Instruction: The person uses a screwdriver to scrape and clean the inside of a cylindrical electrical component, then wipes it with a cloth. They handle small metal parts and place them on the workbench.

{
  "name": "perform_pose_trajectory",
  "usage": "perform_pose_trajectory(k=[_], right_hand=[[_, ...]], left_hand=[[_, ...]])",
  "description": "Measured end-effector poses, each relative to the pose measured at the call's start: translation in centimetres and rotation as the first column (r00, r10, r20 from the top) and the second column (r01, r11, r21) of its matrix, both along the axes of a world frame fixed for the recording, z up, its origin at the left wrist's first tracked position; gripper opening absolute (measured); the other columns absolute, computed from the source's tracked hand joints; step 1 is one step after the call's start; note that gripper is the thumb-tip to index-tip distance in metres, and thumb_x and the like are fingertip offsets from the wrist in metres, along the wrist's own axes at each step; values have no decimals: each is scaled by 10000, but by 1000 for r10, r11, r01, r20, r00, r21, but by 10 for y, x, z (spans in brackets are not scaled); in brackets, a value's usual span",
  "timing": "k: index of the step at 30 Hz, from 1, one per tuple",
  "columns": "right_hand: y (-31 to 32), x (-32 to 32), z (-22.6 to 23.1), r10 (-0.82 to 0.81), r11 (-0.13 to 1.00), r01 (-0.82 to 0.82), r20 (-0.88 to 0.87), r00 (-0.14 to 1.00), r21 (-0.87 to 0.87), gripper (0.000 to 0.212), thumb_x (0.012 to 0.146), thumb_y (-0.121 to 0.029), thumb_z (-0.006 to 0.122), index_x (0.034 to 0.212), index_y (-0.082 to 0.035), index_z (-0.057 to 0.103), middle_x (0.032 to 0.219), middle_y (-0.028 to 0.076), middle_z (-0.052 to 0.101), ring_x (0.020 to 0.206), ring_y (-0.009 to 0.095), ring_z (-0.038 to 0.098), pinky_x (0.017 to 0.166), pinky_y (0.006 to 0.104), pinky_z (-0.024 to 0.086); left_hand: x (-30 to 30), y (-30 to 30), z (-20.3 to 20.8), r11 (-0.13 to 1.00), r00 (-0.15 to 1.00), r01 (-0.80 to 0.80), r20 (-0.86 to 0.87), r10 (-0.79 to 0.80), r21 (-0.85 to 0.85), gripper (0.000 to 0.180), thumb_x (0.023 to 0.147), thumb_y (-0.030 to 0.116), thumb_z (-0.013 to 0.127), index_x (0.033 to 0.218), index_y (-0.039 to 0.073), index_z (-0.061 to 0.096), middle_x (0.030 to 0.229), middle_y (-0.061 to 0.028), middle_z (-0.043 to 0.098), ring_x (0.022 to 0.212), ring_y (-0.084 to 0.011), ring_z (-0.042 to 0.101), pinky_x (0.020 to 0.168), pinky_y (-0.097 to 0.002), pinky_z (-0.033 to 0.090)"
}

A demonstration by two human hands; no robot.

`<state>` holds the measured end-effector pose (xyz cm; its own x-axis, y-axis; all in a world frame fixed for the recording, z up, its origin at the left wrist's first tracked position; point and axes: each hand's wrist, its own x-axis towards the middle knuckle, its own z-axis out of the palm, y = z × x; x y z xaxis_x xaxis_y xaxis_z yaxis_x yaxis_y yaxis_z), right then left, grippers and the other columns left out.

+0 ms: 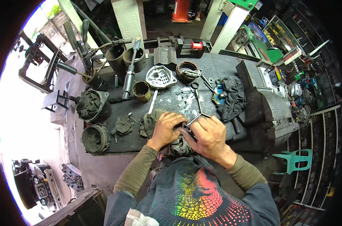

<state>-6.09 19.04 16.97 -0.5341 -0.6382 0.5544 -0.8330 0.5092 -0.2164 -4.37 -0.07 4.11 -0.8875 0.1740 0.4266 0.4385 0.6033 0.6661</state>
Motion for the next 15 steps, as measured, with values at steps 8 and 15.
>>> perform_pose_trajectory(k=[8, 15], right_hand=[[-14, -12, 21, -45, 999, 38, 274, 961, 33, 343, 818, -174, 834, 1071, -38, 646, 961, 122, 633, 862, 340, 632, 742, 463, 473], [-27, -40, 15, 296, 923, -358, 856, 425, -141, 289, 909, -130, 728, 1177, -25, 706, 1050, 183, 740, 916, 361, 708, 826, 434, 565]], left_hand=[[-4, 6, -35, 996, 992, -84, -90, 85, 13, 345, 802, 243, 852, 1135, 182, 789, 1209, -21, 791, 1193, -291, 699, 1029, -472, 465], [-9, 4, -36, 982, 981, -44, -177, 77, 184, 330, 813, 279, 818, 1096, 118, 762, 1110, -63, 795, 1081, -324, 724, 920, -488, 488]])
